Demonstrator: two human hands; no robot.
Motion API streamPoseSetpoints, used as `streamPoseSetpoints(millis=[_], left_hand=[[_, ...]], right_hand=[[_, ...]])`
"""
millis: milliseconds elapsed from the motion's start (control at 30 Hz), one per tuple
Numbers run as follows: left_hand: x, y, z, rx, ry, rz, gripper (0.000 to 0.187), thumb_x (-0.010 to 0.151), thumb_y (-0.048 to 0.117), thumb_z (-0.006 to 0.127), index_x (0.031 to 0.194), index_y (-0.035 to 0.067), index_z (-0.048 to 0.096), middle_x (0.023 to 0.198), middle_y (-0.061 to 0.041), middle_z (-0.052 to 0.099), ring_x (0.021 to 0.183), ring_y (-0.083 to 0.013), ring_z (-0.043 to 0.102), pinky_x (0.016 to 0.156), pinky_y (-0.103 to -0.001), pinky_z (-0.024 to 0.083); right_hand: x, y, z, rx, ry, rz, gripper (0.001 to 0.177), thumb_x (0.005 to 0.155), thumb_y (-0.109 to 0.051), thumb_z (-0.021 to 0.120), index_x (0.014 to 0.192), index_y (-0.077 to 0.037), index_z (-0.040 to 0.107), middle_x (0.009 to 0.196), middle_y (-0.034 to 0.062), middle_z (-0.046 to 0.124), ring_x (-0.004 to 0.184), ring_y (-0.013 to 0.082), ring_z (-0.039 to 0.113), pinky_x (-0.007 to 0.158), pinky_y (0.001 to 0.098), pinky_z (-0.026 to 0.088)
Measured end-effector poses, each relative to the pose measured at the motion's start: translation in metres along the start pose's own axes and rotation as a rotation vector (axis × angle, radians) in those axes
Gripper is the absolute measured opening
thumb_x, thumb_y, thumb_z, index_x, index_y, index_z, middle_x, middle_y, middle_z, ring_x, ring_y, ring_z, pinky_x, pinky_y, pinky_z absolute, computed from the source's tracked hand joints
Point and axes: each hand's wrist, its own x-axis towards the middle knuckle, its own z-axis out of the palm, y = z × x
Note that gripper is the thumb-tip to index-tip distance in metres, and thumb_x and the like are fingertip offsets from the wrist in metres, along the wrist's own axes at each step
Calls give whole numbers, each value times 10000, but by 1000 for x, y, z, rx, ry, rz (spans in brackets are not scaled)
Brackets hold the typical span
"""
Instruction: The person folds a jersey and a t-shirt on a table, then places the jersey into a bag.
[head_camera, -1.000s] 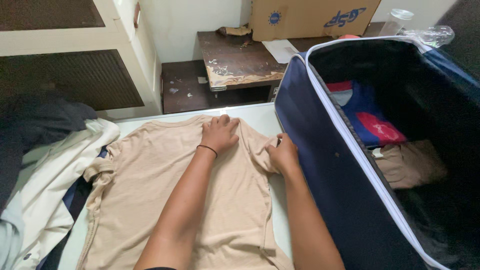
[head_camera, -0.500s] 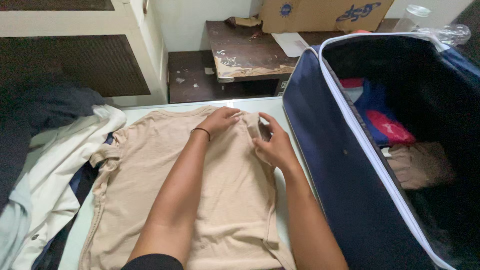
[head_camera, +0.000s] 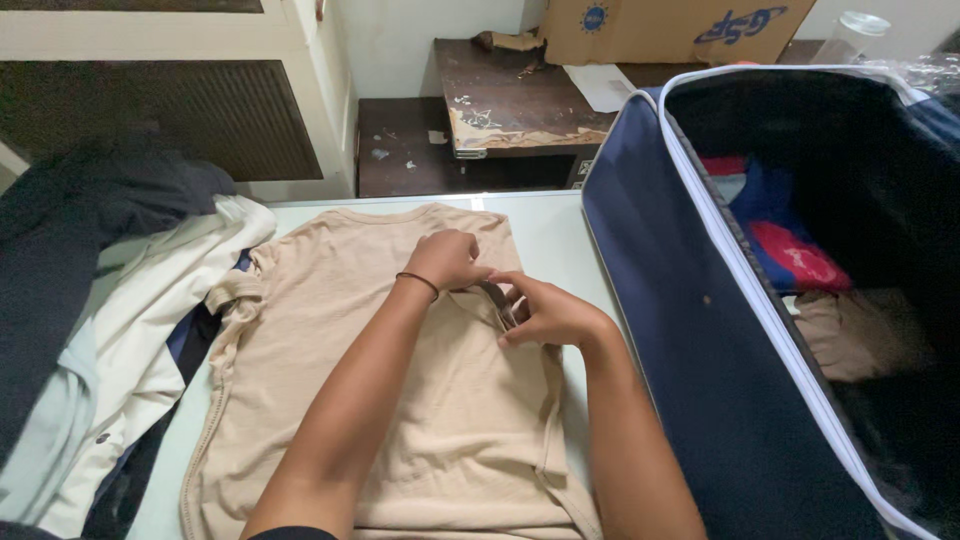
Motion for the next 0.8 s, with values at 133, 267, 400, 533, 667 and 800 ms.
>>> streamPoseSetpoints(millis=[133, 267, 400, 533, 667, 800], left_hand=[[-1, 6, -1, 124, -101, -34, 324, 718, 413, 806, 885, 135, 792, 969, -106, 758, 987, -299, 712, 899, -450, 509], [1, -5, 11, 66, -14, 45, 247, 734, 244, 729, 962, 149, 741, 998, -110, 755, 999, -312, 708, 873, -449, 526], [1, -11, 20, -10, 35, 31, 206, 828, 198, 662, 1018, 123, 683, 1013, -151, 750, 1009, -351, 695, 888, -476, 516], [-5, -13, 19, -161, 81, 22, 304, 850, 128, 619, 1152, 114, 588, 969, -211, 726, 957, -406, 683, 852, -509, 516], [-17, -8, 16, -258, 97, -7, 451, 854, 88, 601, 1287, 115, 477, 879, -255, 698, 872, -437, 684, 787, -535, 512], [-31, -1, 17, -281, 158, -35, 430, 901, 122, 597, 1304, 133, 448, 825, -229, 703, 820, -425, 690, 742, -536, 511]], right_hand=[[-1, 11, -4, 130, -75, 52, 766, 811, -178, 824, 1468, -113, 436, 984, 98, 725, 809, 140, 656, 662, 291, 541], [6, 31, -15, 232, 146, 175, 334, 981, -204, 603, 1257, -43, 701, 873, 28, 716, 702, 127, 632, 564, 291, 483], [4, 39, -21, 16, 253, 210, 269, 946, -177, 656, 1141, -14, 743, 830, 42, 740, 694, 145, 665, 596, 308, 530], [1, 40, -22, -277, 256, 257, 389, 809, -98, 706, 1193, -43, 727, 874, 62, 749, 773, 178, 722, 702, 315, 570], [-4, 36, -24, -330, 76, 311, 595, 746, -114, 738, 1334, -133, 650, 934, 65, 746, 882, 225, 729, 787, 354, 573], [-15, 22, -24, -329, -1, 376, 855, 675, -136, 849, 1452, -194, 499, 1011, 76, 731, 978, 241, 728, 866, 355, 567]])
